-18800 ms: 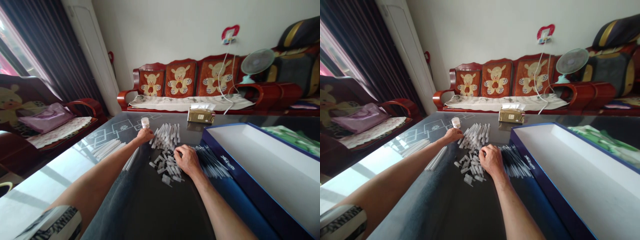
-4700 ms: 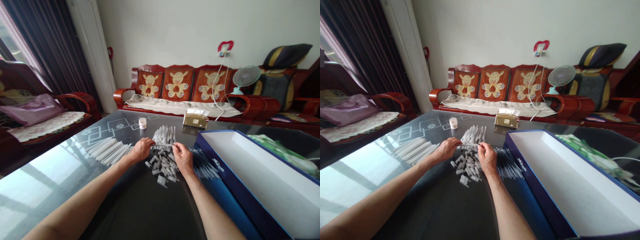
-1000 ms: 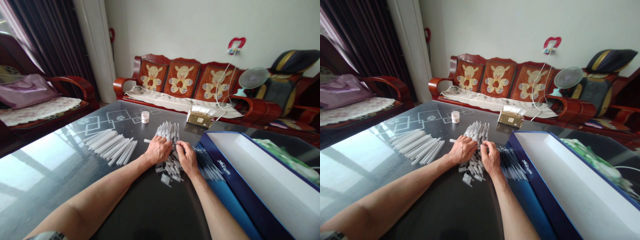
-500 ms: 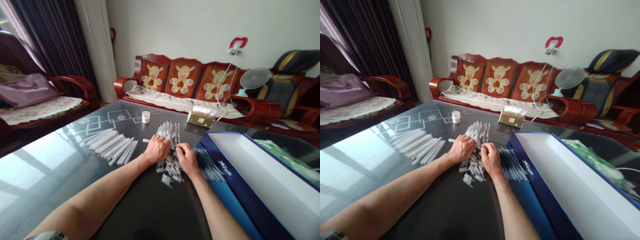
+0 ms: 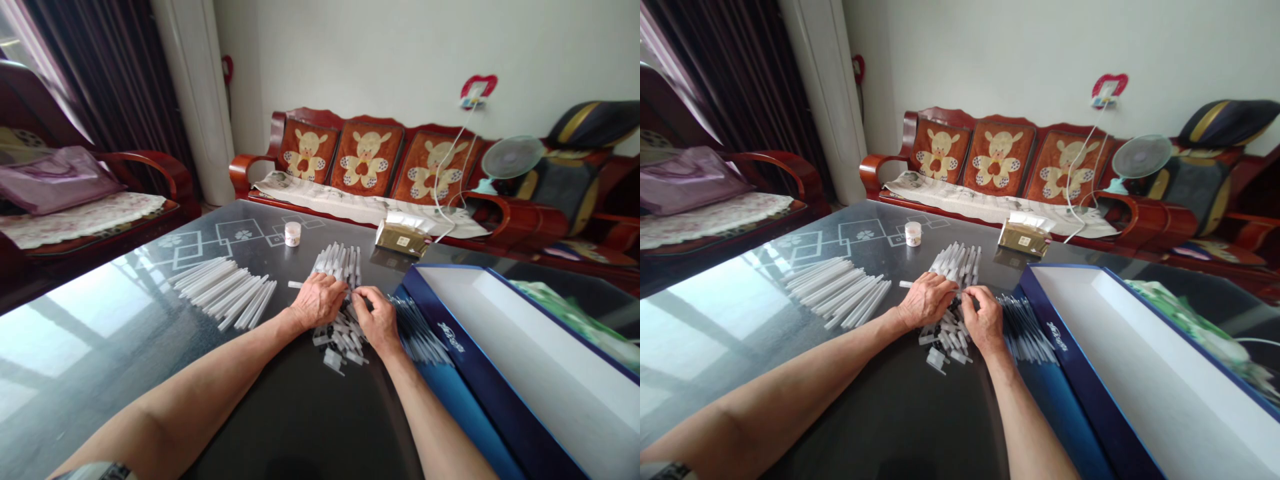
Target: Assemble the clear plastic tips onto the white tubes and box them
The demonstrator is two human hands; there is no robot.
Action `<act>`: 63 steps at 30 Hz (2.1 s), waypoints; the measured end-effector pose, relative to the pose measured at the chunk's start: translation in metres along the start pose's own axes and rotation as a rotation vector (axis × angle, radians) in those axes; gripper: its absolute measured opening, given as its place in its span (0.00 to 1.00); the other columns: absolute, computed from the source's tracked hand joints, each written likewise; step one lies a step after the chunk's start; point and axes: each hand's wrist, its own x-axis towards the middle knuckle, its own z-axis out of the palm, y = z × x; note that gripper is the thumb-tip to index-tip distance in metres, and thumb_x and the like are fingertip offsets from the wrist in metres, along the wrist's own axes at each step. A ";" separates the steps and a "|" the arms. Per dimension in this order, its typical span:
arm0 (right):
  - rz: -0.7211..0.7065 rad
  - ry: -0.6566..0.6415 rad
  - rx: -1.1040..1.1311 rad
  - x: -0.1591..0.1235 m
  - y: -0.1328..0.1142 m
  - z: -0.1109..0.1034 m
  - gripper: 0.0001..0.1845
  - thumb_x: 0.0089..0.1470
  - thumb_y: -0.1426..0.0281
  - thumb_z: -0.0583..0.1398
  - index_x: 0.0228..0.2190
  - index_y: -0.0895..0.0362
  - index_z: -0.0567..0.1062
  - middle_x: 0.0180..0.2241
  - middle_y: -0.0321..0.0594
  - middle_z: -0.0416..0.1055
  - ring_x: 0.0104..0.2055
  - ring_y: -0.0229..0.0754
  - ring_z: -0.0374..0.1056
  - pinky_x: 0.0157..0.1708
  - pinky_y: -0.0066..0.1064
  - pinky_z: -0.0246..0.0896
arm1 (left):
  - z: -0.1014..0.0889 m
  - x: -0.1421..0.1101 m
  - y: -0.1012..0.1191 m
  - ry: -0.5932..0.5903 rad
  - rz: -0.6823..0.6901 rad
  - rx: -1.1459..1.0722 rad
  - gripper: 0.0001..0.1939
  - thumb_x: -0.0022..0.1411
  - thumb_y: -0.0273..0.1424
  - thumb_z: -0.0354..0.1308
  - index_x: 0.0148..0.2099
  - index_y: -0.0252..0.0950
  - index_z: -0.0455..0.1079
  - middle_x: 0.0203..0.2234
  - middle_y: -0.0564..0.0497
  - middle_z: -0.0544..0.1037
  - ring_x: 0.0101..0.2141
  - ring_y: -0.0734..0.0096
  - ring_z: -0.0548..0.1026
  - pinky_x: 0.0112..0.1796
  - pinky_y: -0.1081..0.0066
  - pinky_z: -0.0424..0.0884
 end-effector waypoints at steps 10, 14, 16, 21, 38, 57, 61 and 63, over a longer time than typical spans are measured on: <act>-0.062 0.269 -0.196 0.001 -0.001 -0.001 0.18 0.55 0.67 0.54 0.46 0.62 0.68 0.46 0.52 0.69 0.49 0.48 0.65 0.49 0.42 0.60 | 0.003 0.001 -0.004 0.044 -0.110 0.036 0.18 0.65 0.40 0.47 0.34 0.39 0.74 0.23 0.50 0.71 0.29 0.68 0.68 0.35 0.67 0.60; -0.245 0.011 -0.352 -0.002 -0.016 0.001 0.14 0.57 0.72 0.53 0.44 0.57 0.71 0.43 0.45 0.72 0.49 0.47 0.65 0.54 0.44 0.54 | 0.006 0.000 -0.004 0.072 -0.057 0.033 0.17 0.65 0.39 0.47 0.33 0.38 0.74 0.24 0.50 0.71 0.29 0.68 0.67 0.36 0.67 0.60; -0.259 -0.061 -0.385 -0.003 -0.019 0.001 0.13 0.58 0.73 0.52 0.43 0.57 0.72 0.40 0.43 0.74 0.45 0.45 0.67 0.52 0.40 0.57 | 0.005 0.000 -0.005 0.085 -0.038 0.028 0.17 0.66 0.40 0.46 0.34 0.38 0.73 0.24 0.50 0.70 0.29 0.67 0.67 0.36 0.67 0.60; -0.209 -0.167 -0.442 0.003 -0.021 -0.013 0.14 0.60 0.73 0.50 0.41 0.57 0.74 0.36 0.43 0.73 0.40 0.42 0.68 0.43 0.31 0.62 | 0.002 -0.001 -0.007 0.086 0.018 0.014 0.18 0.67 0.41 0.44 0.42 0.40 0.73 0.27 0.49 0.70 0.31 0.67 0.66 0.37 0.65 0.60; 0.117 -0.113 -1.031 -0.012 0.014 -0.074 0.08 0.48 0.72 0.57 0.32 0.59 0.75 0.30 0.47 0.68 0.30 0.45 0.66 0.31 0.35 0.60 | -0.021 0.009 0.000 0.195 0.046 -0.018 0.15 0.64 0.31 0.49 0.49 0.50 0.71 0.46 0.47 0.68 0.43 0.61 0.65 0.44 0.58 0.61; 0.813 0.346 0.774 0.007 -0.015 -0.015 0.21 0.36 0.58 0.69 0.31 0.58 0.73 0.25 0.36 0.76 0.24 0.34 0.70 0.19 0.21 0.62 | -0.014 0.025 -0.004 0.244 -0.515 -1.066 0.10 0.58 0.34 0.54 0.39 0.33 0.66 0.25 0.53 0.75 0.25 0.75 0.72 0.28 0.75 0.69; 0.788 0.351 0.809 0.006 -0.009 -0.014 0.20 0.34 0.61 0.70 0.31 0.56 0.73 0.23 0.32 0.74 0.23 0.33 0.69 0.20 0.21 0.63 | -0.020 0.018 -0.010 0.029 -0.215 -0.482 0.08 0.59 0.30 0.51 0.38 0.35 0.71 0.30 0.49 0.75 0.30 0.71 0.73 0.34 0.71 0.68; 0.764 0.329 0.773 0.004 -0.009 -0.010 0.20 0.35 0.61 0.69 0.32 0.57 0.73 0.24 0.33 0.74 0.24 0.34 0.69 0.20 0.22 0.63 | -0.023 0.016 -0.006 -0.055 -0.061 -0.192 0.10 0.62 0.31 0.50 0.38 0.35 0.72 0.30 0.47 0.74 0.33 0.67 0.73 0.38 0.67 0.67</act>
